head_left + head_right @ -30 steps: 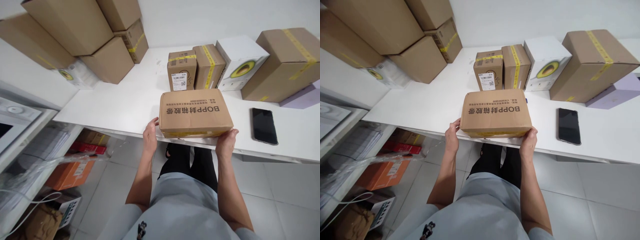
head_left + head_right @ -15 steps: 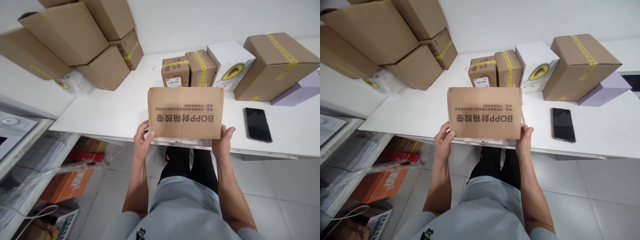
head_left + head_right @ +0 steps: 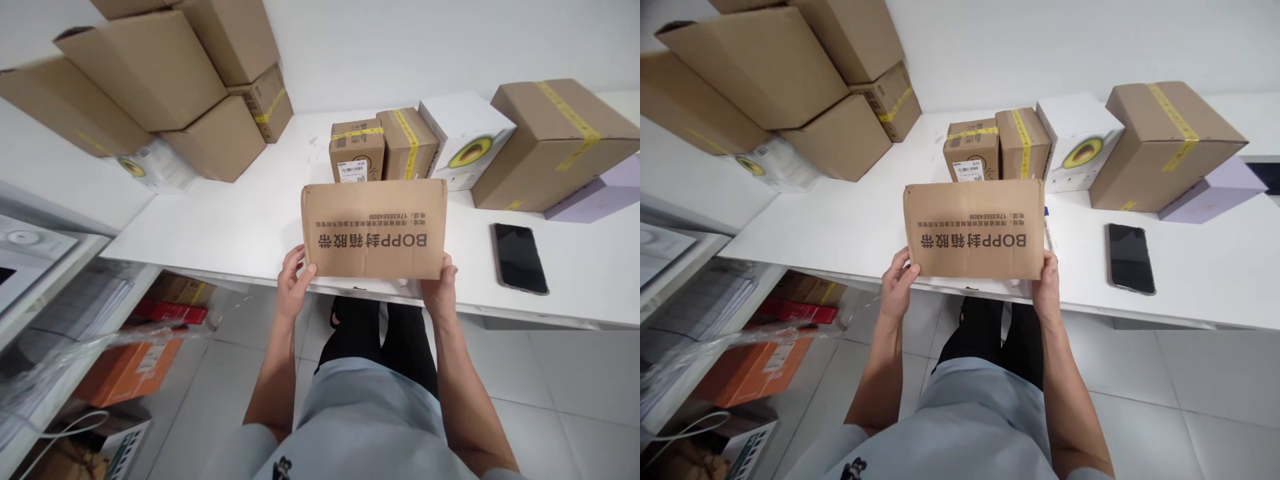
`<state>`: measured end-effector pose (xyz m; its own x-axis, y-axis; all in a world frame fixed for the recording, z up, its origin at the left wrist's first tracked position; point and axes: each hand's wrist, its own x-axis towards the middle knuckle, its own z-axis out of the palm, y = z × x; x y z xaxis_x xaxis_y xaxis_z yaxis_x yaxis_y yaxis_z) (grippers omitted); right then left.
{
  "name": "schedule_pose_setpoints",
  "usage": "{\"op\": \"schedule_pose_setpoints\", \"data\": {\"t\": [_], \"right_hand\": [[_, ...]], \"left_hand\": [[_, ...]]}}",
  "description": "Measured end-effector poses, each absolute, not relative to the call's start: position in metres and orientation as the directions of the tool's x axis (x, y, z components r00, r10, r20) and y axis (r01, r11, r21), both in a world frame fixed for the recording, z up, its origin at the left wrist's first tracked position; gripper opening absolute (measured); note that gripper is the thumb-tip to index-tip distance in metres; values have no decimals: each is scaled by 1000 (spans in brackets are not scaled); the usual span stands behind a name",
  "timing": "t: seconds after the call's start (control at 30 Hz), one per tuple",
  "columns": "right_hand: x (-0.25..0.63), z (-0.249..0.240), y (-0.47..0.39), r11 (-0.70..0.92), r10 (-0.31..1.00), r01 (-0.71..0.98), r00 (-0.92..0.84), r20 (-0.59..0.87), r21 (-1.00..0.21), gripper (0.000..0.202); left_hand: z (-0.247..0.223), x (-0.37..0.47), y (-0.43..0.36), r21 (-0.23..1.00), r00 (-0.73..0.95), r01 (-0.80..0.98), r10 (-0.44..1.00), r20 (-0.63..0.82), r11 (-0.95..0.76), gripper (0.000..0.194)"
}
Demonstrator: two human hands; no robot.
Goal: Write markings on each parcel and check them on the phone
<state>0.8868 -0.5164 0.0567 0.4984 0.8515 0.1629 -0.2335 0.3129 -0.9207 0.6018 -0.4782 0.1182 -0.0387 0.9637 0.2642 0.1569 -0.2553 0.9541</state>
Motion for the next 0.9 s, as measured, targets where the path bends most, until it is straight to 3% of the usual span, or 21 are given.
{"op": "schedule_pose_setpoints", "data": {"t": [0.2, 0.33, 0.47, 0.73, 0.9], "right_hand": [[895, 56, -519, 309, 901, -229, 382, 207, -923, 54], [895, 61, -521, 292, 917, -166, 329, 226, -942, 47], [891, 65, -523, 287, 917, -88, 313, 247, -954, 46], [893, 64, -524, 288, 931, -88, 261, 257, -954, 50], [895, 64, -524, 284, 936, -72, 239, 260, -956, 50]], "left_hand": [[111, 595, -476, 945, -30, 219, 967, 254, -242, 44], [100, 595, -471, 940, -134, 304, 970, 202, -154, 43], [95, 599, -466, 966, -175, 228, 970, 167, -125, 45], [120, 603, -473, 958, -187, -41, 944, 273, -285, 62], [134, 607, -478, 955, -205, -79, 942, 266, -286, 52]]}}
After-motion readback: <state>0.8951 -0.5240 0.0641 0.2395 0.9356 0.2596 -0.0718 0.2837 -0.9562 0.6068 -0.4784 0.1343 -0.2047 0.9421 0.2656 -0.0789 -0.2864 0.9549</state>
